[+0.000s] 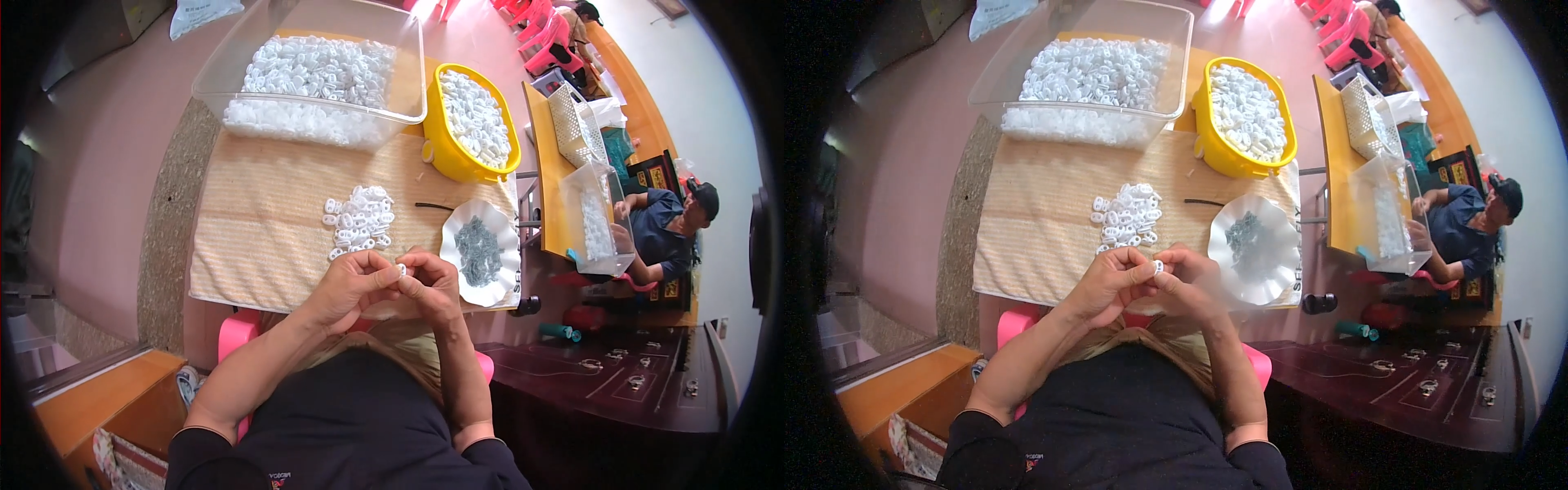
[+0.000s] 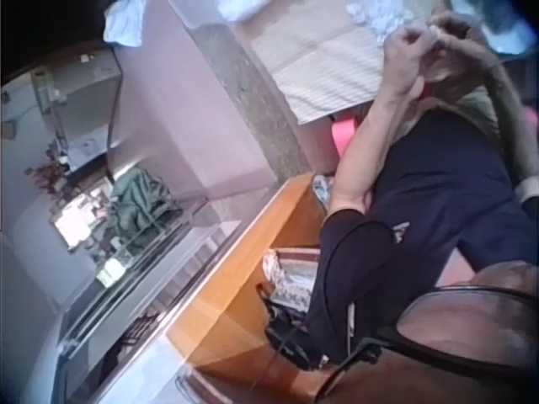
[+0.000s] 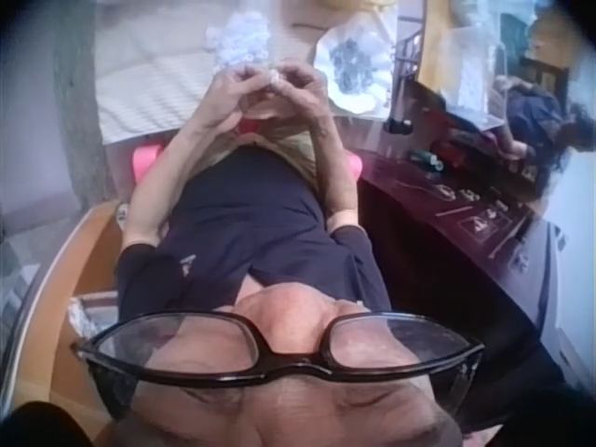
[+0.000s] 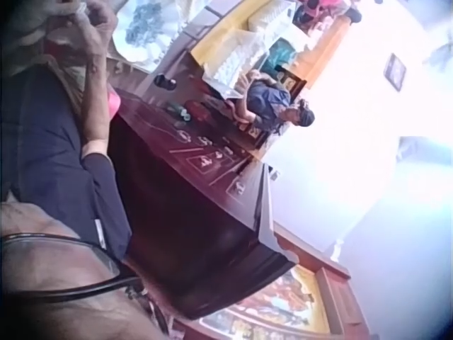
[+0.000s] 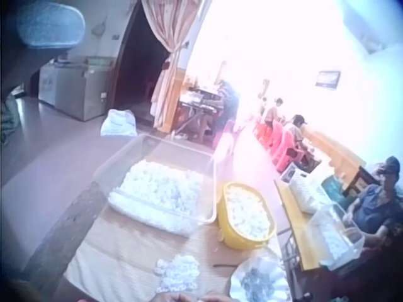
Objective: Manually assembling small white plastic components at a workstation.
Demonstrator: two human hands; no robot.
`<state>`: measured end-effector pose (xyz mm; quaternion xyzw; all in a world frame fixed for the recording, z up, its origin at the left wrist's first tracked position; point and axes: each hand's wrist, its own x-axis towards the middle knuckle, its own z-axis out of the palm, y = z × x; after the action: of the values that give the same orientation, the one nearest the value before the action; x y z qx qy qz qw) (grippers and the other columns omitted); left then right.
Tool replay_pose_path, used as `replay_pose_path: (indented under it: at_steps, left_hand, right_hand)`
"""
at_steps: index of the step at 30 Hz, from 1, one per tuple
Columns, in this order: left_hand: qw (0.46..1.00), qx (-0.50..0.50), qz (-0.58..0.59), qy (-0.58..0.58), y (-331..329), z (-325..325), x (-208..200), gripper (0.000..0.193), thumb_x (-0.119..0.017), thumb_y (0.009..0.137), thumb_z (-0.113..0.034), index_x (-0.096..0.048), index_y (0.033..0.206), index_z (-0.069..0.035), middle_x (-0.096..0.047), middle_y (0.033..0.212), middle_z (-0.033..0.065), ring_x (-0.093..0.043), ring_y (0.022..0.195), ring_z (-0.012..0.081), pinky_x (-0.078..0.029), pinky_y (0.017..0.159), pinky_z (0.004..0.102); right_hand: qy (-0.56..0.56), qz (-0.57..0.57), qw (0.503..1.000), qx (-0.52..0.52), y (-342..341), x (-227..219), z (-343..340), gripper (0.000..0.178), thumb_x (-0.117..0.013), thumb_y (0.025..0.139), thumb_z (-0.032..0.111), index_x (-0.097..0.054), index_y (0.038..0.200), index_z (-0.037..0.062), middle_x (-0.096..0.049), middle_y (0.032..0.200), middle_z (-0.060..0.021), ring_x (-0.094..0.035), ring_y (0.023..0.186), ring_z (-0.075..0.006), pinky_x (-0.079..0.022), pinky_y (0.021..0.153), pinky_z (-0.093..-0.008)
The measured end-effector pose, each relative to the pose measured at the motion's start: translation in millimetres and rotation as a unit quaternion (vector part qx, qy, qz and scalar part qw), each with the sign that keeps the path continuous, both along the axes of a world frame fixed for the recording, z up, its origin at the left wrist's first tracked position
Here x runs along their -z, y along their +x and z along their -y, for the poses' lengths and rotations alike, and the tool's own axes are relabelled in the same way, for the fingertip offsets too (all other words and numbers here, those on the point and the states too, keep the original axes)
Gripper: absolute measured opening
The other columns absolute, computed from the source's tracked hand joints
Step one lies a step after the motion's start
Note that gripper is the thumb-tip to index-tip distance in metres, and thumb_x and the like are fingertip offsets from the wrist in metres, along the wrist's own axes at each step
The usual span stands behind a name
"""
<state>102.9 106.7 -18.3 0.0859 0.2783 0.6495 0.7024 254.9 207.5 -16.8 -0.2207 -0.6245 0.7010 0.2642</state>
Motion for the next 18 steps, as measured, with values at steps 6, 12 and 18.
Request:
replay_pose_path:
  at_steps: [6,12,18]
  left_hand:
    - [1.0,0.012,-0.008,0.007,-3.2,1.0,-3.9,0.012,-0.067,0.089,-0.012,-0.062,0.092,-0.002,-0.065,0.087,0.0066,-0.064,0.077,0.0125,-0.056,0.07,0.0232]
    - [1.0,0.011,0.005,0.025,-3.6,1.5,-4.0,0.013,-0.067,0.089,-0.013,-0.062,0.094,-0.001,-0.066,0.093,0.0088,-0.064,0.079,0.012,-0.056,0.074,0.0246]
    - [0.999,-0.001,-0.035,0.028,-4.0,4.1,-0.9,0.015,-0.064,0.091,-0.015,-0.062,0.097,-0.001,-0.066,0.099,0.0096,-0.063,0.081,0.0113,-0.055,0.077,0.0268]
  right_hand:
    - [-0.023,0.001,1.0,-0.022,-0.5,-5.0,-2.1,0.019,-0.072,0.084,0.01,-0.062,0.095,-0.0014,-0.056,0.091,-0.0023,-0.056,0.082,-0.0115,-0.047,0.075,-0.0251]
    - [0.073,0.062,0.994,0.046,5.2,-15.1,-8.7,0.009,-0.066,0.085,0.0,-0.063,0.094,-0.0017,-0.059,0.092,-0.0059,-0.059,0.084,-0.0133,-0.049,0.071,-0.0246]
    - [0.242,0.093,0.929,0.263,-20.5,-89.9,-58.0,0.016,-0.069,0.086,0.011,-0.068,0.092,-0.0035,-0.064,0.068,-0.004,-0.06,0.062,-0.0085,-0.045,0.058,-0.0204]
